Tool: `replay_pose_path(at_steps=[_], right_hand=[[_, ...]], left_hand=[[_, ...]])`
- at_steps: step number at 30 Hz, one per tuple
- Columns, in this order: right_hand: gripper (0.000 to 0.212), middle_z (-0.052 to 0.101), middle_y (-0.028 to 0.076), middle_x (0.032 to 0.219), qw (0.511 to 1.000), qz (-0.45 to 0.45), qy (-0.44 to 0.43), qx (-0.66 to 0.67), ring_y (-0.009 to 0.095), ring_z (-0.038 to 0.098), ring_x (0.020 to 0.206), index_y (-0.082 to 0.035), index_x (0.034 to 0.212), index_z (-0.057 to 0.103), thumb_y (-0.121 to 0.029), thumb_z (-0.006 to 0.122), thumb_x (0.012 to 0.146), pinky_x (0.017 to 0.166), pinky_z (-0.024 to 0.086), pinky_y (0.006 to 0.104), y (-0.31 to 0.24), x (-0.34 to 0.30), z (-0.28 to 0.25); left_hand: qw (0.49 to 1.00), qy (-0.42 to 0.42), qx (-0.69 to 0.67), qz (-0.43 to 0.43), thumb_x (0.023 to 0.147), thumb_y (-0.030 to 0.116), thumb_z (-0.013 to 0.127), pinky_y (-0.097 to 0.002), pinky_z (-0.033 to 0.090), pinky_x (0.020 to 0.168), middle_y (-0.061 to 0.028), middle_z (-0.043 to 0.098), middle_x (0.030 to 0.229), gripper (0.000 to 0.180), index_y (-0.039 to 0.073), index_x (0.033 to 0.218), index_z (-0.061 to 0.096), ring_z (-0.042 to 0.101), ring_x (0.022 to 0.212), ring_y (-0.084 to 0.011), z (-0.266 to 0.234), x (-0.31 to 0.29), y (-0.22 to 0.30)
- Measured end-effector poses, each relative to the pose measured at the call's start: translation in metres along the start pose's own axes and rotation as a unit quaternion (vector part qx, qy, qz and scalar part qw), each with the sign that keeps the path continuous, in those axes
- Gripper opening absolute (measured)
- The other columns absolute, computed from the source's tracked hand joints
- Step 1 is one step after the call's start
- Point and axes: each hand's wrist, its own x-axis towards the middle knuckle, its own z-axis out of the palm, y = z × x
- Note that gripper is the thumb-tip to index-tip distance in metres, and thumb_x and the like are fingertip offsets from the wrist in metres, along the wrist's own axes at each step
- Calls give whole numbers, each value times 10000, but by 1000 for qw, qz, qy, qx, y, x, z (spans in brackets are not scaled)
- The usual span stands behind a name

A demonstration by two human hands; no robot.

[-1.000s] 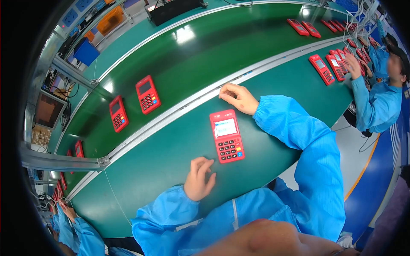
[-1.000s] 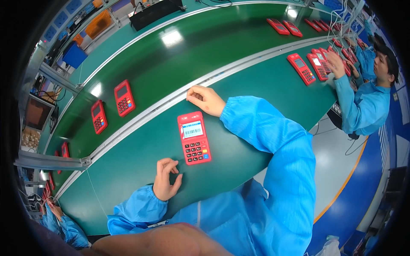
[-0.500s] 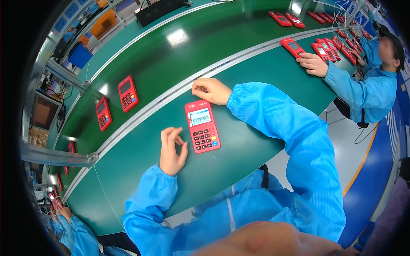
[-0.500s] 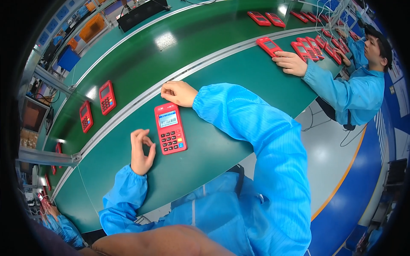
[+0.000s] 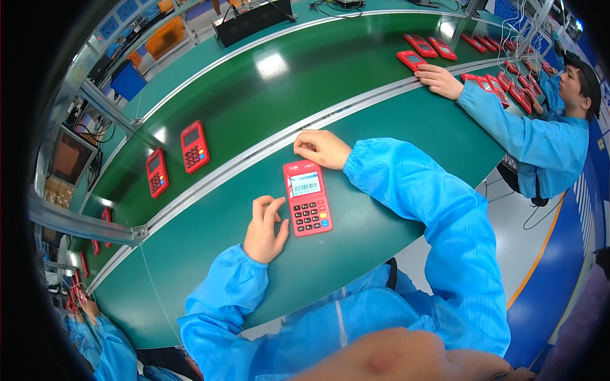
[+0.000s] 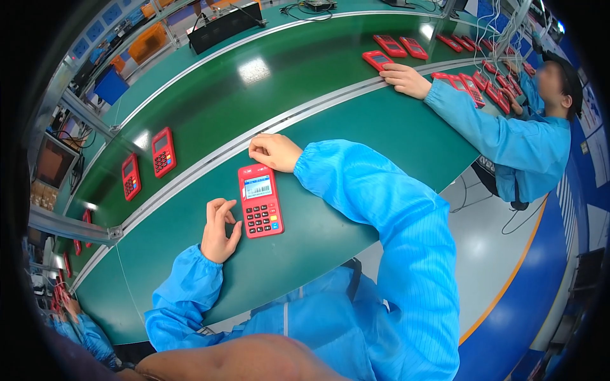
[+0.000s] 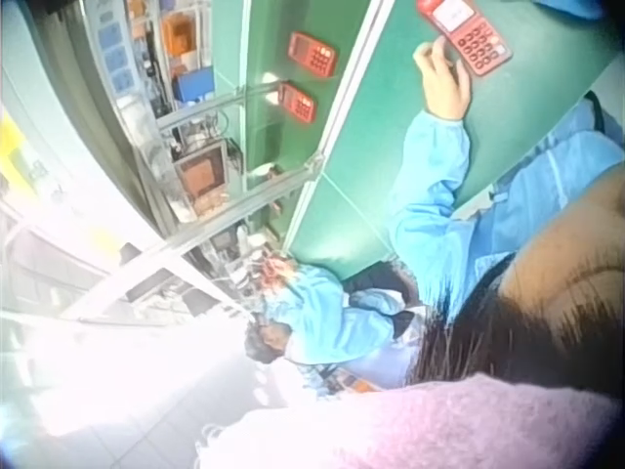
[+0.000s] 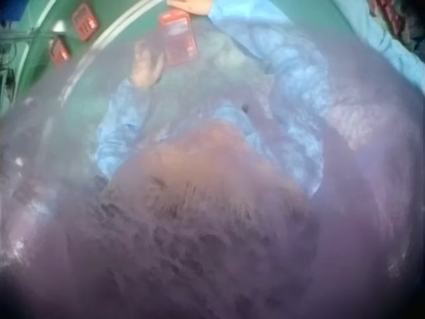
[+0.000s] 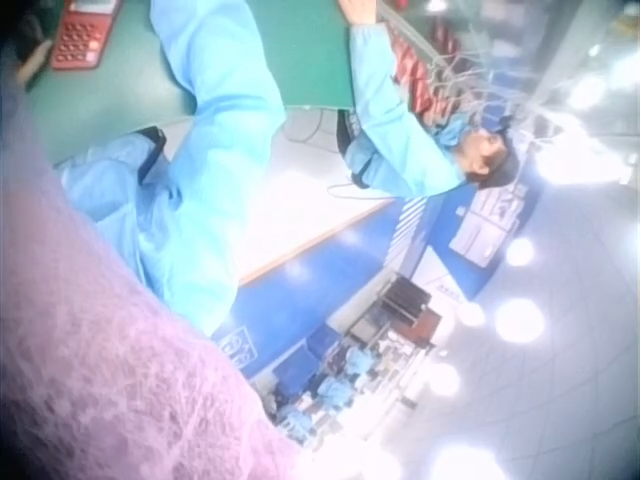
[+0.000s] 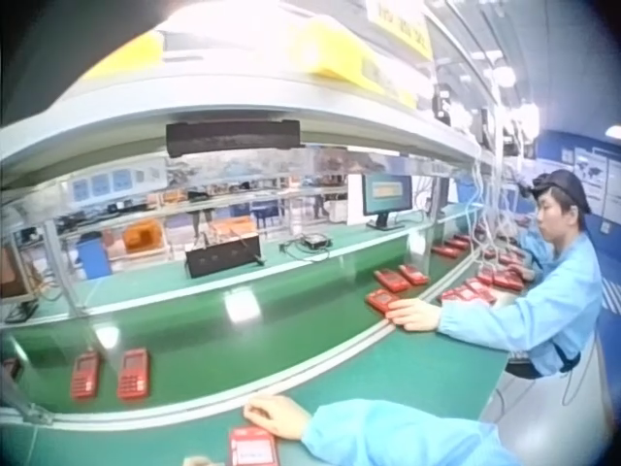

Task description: The person tests or configures handheld electronic devices on an assembly line by hand.

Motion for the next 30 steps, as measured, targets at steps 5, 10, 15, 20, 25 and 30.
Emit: replay_pose_path(at_steps=[5,10,15,20,25,30], right_hand=[[139,574,88,818,1000,0,5,1,210,560,675,-48,862,593,-177,565,820,632,454,323,-1,0,0],[136,571,82,819,1000,-3,5,-7,207,561,679,-51,856,598,-178,560,824,630,455,320,0,0,1],[134,576,82,818,1000,-13,10,-7,212,562,683,-51,849,599,-177,561,825,630,457,319,2,0,2],[95,556,92,808,998,2,67,0,226,566,696,-56,866,585,-128,574,805,631,459,327,5,3,-6],[143,486,126,900,946,-9,274,-173,294,535,814,-81,928,574,-84,553,787,725,453,376,65,26,-83],[260,483,163,950,807,64,450,-377,336,481,931,-117,1016,550,-102,598,761,820,423,426,156,-2,-202]], left_hand=[[1000,-15,3,-23,722,-37,614,-334,462,534,-168,413,1054,430,13,1113,444,536,644,-235,-2,0,1],[999,-8,24,-29,728,-13,619,-362,443,495,-173,418,991,298,0,969,444,526,594,-287,1,-4,-4],[998,-30,52,-24,726,8,622,-379,448,518,-164,422,929,255,-17,911,449,540,645,-321,-1,-3,-3],[997,-45,51,-20,725,14,625,-378,466,549,-163,434,942,231,-18,887,463,554,695,-322,-2,0,1],[996,-65,48,-29,728,19,628,-375,478,574,-163,452,964,243,-18,921,485,564,725,-323,-4,0,3],[996,-68,40,-41,725,25,635,-375,479,578,-159,468,971,274,-5,959,495,566,728,-321,-3,3,3]])
